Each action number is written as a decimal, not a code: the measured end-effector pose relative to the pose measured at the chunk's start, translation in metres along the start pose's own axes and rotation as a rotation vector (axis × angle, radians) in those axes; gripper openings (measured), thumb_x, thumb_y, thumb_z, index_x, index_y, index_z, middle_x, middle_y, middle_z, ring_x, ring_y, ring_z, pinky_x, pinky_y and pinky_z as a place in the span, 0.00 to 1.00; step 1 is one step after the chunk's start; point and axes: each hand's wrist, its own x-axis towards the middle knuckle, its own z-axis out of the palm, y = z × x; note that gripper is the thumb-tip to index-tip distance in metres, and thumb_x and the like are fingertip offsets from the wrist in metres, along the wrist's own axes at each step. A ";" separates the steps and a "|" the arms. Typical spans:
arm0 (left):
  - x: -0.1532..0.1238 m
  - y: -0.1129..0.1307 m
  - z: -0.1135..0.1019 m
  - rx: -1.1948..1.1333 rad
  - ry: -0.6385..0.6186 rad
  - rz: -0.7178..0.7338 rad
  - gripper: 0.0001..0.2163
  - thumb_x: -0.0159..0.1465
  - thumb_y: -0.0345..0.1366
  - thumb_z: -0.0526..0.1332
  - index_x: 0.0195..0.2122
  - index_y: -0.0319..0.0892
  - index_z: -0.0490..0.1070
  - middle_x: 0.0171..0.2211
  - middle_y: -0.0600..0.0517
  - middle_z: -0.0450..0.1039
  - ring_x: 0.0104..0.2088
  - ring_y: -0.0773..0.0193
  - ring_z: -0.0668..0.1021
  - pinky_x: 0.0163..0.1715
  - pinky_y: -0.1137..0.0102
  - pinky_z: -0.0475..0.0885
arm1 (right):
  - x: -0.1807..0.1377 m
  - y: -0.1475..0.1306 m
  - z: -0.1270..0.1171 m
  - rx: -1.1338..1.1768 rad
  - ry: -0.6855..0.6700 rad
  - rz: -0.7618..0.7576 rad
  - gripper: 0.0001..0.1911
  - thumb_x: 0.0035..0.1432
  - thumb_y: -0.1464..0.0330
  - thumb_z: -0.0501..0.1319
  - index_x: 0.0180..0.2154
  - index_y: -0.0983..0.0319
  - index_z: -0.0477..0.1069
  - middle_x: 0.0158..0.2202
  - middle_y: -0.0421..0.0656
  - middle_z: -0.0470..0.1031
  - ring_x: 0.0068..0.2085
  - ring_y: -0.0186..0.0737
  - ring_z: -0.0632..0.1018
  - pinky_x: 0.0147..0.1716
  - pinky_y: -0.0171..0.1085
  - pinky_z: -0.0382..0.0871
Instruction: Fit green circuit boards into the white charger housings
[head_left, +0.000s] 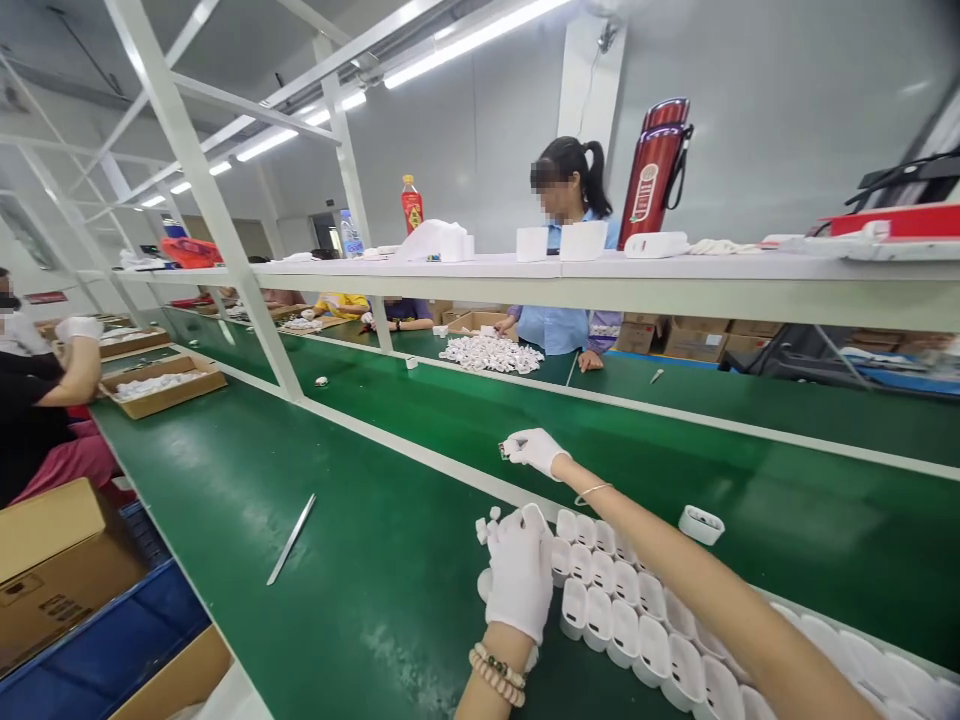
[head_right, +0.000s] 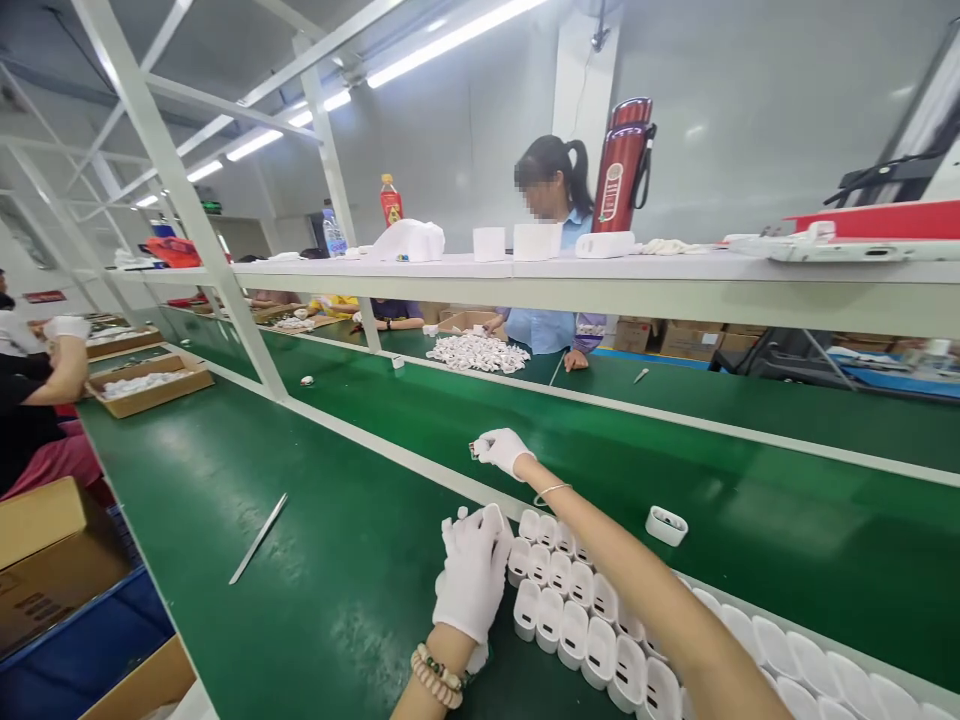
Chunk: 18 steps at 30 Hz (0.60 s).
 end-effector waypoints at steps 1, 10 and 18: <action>-0.003 0.002 -0.006 -0.103 0.003 0.039 0.09 0.68 0.30 0.50 0.46 0.41 0.67 0.43 0.44 0.69 0.46 0.52 0.71 0.51 0.52 0.63 | -0.013 0.006 -0.009 0.006 0.016 0.039 0.15 0.63 0.63 0.60 0.46 0.66 0.71 0.42 0.43 0.75 0.38 0.39 0.77 0.37 0.40 0.74; -0.044 0.032 -0.038 -0.811 -0.147 0.163 0.19 0.63 0.34 0.61 0.55 0.50 0.61 0.52 0.49 0.68 0.51 0.57 0.73 0.54 0.61 0.66 | -0.231 -0.018 -0.049 -0.040 0.312 0.247 0.20 0.53 0.63 0.66 0.49 0.55 0.72 0.45 0.44 0.77 0.41 0.44 0.78 0.42 0.45 0.75; -0.059 0.040 -0.034 -1.331 -0.649 0.182 0.19 0.67 0.48 0.53 0.51 0.39 0.68 0.36 0.45 0.75 0.29 0.64 0.75 0.32 0.67 0.72 | -0.297 -0.023 -0.022 -0.027 0.476 0.114 0.16 0.54 0.65 0.68 0.45 0.53 0.74 0.45 0.44 0.78 0.46 0.47 0.79 0.47 0.45 0.76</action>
